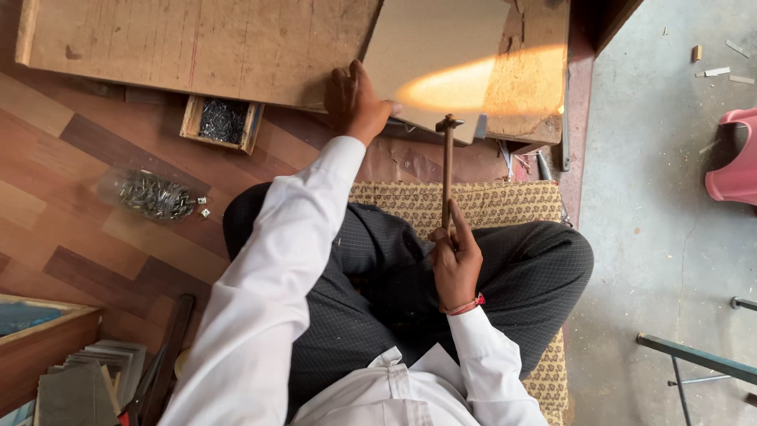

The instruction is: The person sits on a mat and repeatedly assembles small rectangular cardboard pieces by placing metal clips on their edges and hammering them in. The person also uses scissors to trim the edges of the cardboard pieces before fastening them.

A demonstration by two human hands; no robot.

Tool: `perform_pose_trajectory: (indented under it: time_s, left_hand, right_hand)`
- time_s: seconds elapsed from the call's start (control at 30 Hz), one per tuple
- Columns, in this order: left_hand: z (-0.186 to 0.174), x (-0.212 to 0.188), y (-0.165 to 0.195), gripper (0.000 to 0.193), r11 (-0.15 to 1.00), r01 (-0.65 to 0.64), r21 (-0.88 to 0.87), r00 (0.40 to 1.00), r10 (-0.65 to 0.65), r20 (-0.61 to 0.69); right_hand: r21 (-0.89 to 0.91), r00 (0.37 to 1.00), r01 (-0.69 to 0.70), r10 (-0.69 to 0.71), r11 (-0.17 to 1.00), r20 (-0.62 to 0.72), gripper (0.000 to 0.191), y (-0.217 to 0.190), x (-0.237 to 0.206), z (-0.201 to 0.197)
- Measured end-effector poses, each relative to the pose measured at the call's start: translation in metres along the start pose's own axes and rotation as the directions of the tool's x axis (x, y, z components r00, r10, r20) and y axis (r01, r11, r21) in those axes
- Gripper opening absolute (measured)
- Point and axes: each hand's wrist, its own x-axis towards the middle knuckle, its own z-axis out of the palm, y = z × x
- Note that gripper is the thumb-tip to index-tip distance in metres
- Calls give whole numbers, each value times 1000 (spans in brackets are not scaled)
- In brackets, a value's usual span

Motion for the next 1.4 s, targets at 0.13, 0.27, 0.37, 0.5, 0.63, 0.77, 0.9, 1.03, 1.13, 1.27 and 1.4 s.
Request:
perform_pose_trajectory:
  time_s: [0.13,0.27,0.37,0.5,0.63,0.77,0.9,1.03,1.13,1.27,1.4]
  left_hand:
    - [7,3,8,96,997,4,-79,999,-6,-33]
    - [18,6,5,96,993,-4,-119,997,-6,-83]
    - [25,9,2,99,993,-24,-112,991,9,-131]
    - [35,12,-1,103,995,-16,-94,994,5,-111]
    - [39,12,-3,122,985,-173,15,927,168,-337]
    - [33,11,-1,102,996,-23,-92,998,16,-67]
    - [20,9,6,106,997,-29,-66,996,23,-85]
    - [17,5,5,104,992,-74,-105,986,57,-156]
    - [22,10,-2,89,991,17,-136,999,-23,-38]
    - [30,27,-14,66,936,-51,-348,996,22,-86]
    - [29,25,-13,49,552,155,-819,971,70,231]
  right_hand:
    - [-176,1000,11,-14,984,-18,55,-6,7,4]
    - [-143,983,174,-180,974,-35,54,-13,10,4]
    - [-334,892,417,-452,845,-30,49,-18,17,11]
    - [-418,962,245,-274,875,-10,49,-26,32,20]
    - [-324,928,342,-371,882,-29,48,-34,25,15]
    - [-398,913,363,-408,842,-30,48,-31,25,17]
    - [-219,996,93,-93,971,10,49,-26,32,17]
    - [88,998,-52,48,995,48,53,-25,1,-2]
    - [358,873,-486,420,798,250,57,-24,-30,-19]
    - [266,777,-613,505,744,377,56,-19,-60,-24]
    - [-179,978,-11,48,984,203,58,-20,-55,-26]
